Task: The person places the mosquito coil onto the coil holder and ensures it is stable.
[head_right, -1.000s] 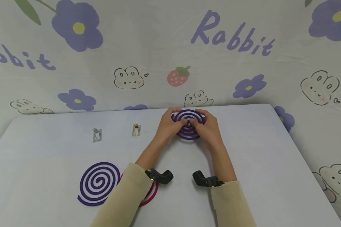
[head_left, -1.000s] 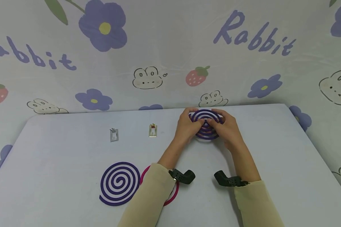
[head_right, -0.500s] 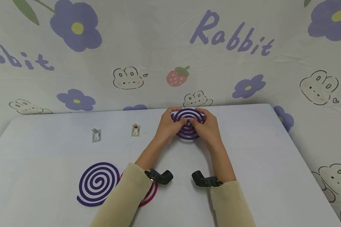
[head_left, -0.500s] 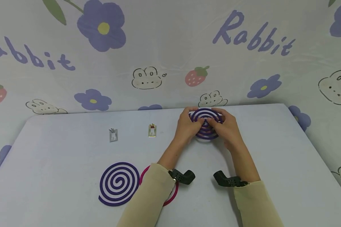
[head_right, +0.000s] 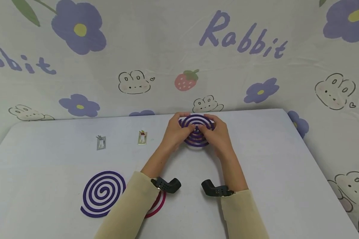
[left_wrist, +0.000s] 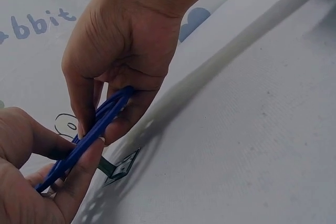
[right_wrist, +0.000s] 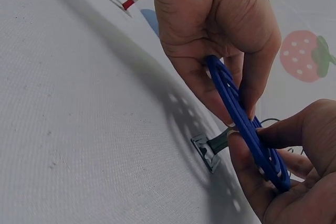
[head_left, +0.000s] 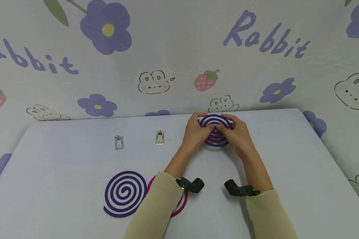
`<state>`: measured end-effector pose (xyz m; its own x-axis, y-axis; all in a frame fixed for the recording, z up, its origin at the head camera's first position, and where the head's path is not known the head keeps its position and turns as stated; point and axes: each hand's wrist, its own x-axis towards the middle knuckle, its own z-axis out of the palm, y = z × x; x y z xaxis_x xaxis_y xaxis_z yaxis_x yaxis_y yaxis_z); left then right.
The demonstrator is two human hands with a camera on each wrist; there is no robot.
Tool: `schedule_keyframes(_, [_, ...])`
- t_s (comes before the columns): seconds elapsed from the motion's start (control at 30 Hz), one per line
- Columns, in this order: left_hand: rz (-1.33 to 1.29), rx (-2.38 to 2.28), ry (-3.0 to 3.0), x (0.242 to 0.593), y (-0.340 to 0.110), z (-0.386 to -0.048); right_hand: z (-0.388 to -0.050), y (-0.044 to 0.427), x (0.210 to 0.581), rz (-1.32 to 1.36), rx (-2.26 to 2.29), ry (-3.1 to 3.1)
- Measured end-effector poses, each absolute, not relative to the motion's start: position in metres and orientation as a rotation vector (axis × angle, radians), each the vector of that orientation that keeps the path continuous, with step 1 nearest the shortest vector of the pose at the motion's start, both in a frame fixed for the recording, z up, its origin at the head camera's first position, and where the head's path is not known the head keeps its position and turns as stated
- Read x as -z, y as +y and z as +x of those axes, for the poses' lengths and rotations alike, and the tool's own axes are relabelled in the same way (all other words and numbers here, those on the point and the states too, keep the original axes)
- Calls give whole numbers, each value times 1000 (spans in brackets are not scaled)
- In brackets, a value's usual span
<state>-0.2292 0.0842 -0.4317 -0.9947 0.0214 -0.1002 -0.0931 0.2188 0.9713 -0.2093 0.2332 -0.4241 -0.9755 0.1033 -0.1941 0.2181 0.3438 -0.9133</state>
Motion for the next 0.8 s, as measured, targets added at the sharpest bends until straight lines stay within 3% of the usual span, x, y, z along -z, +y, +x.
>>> schedule_keyframes(0.8, [-73, -1868, 2409, 432, 84, -230, -211, 234, 424, 306, 1704, 2509])
